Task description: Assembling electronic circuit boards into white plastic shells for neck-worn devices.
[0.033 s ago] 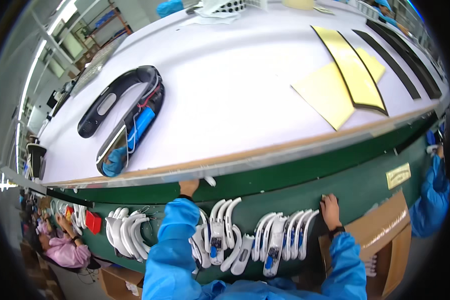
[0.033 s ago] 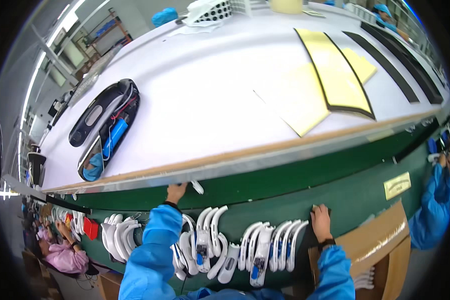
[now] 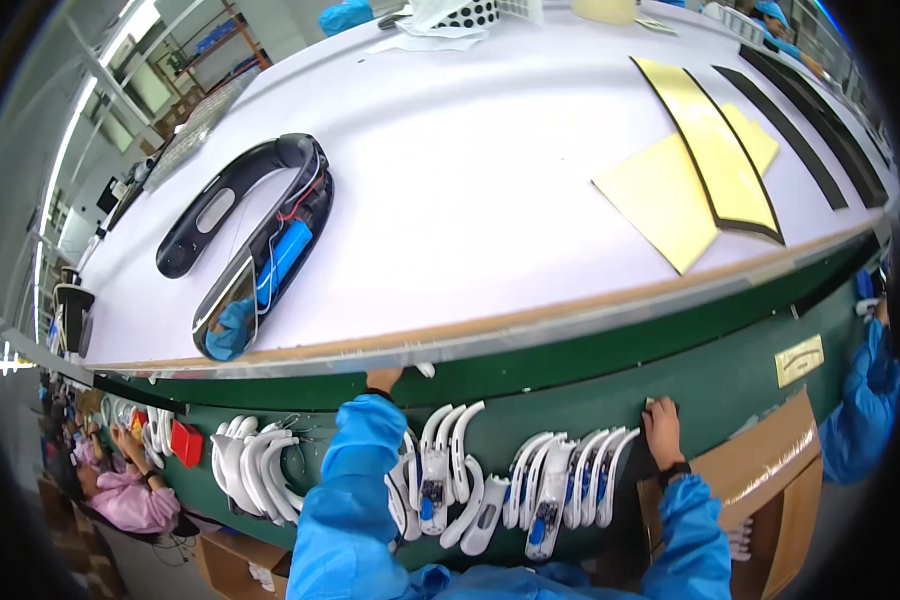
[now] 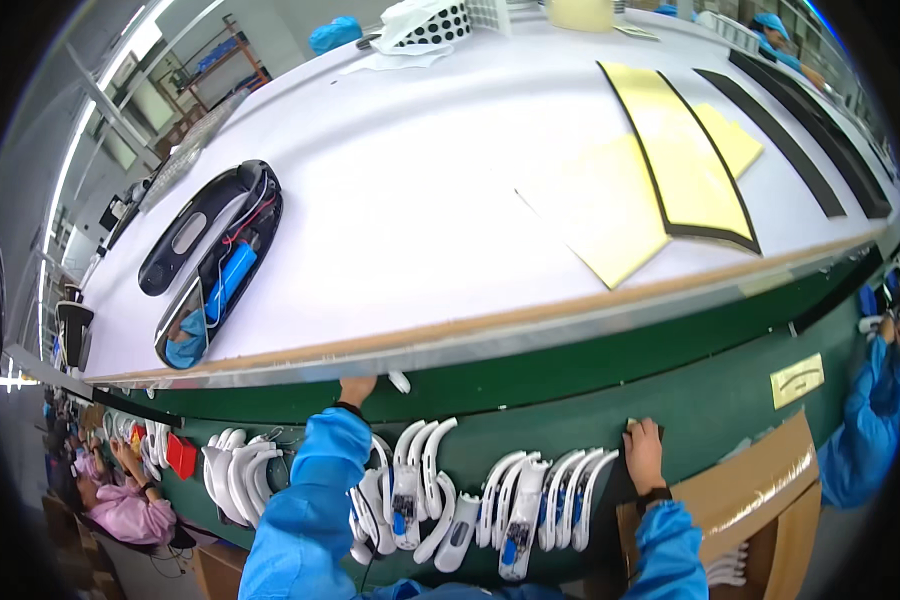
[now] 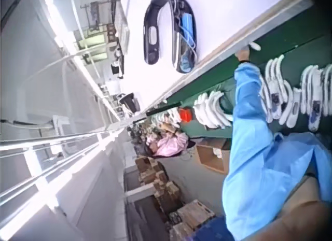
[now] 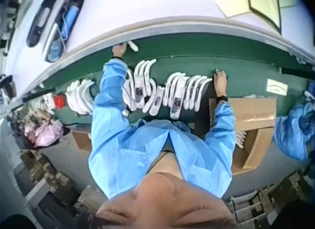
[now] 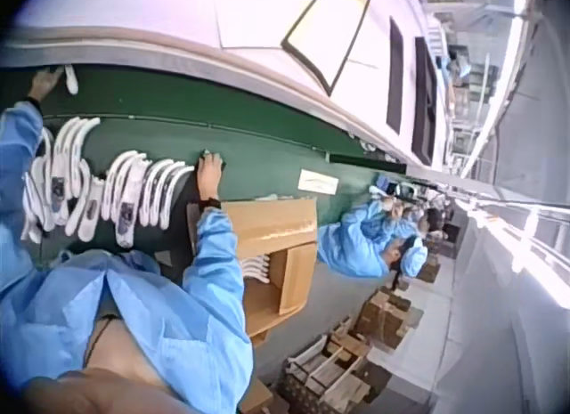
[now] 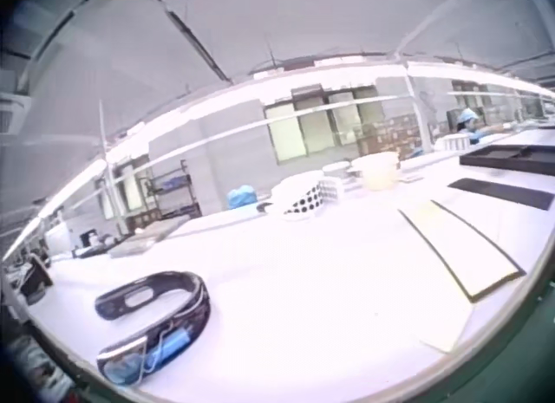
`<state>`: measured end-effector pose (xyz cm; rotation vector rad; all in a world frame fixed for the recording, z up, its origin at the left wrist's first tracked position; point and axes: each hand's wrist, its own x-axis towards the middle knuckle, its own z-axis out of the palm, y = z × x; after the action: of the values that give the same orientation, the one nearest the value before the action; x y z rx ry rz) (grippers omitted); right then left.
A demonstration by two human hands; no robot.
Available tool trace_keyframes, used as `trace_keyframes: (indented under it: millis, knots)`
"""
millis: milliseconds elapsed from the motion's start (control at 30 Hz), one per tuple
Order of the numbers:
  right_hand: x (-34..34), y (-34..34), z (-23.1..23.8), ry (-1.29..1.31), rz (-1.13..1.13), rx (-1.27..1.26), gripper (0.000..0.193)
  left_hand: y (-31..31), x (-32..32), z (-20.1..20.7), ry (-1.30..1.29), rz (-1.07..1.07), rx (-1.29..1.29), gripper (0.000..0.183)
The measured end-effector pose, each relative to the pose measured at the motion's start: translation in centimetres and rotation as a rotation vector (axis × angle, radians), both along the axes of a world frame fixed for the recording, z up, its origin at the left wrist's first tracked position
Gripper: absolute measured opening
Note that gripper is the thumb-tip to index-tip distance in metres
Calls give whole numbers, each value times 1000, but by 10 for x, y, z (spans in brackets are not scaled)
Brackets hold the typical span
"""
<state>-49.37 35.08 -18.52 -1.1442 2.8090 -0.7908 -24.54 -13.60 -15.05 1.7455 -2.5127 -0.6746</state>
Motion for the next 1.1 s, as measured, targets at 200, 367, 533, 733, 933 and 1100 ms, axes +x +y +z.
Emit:
trace_keyframes:
  millis: [200, 367, 533, 733, 933, 1100]
  knots:
    - [4, -17, 5, -30, -20, -6, 17, 3, -23, -22, 109, -179, 82, 56]
    - [-17, -19, 6, -197, 9, 21, 17, 35, -57, -63, 195, -285, 147, 55]
    - [-32, -16, -21, -183, 107, 36, 19, 17, -24, -57, 565, -235, 68, 36]
    - [-64, 35, -82, -381, -55, -211, 11, 114, 41, 82, 1551, 309, 1168, 53]
    - [30, -28, 118, -691, -58, -531, 15, 198, 152, 94, 1819, 328, 1498, 36]
    - [135, -92, 197, -872, 154, -547, 12, 220, 184, 119, 1591, 270, 1434, 38]
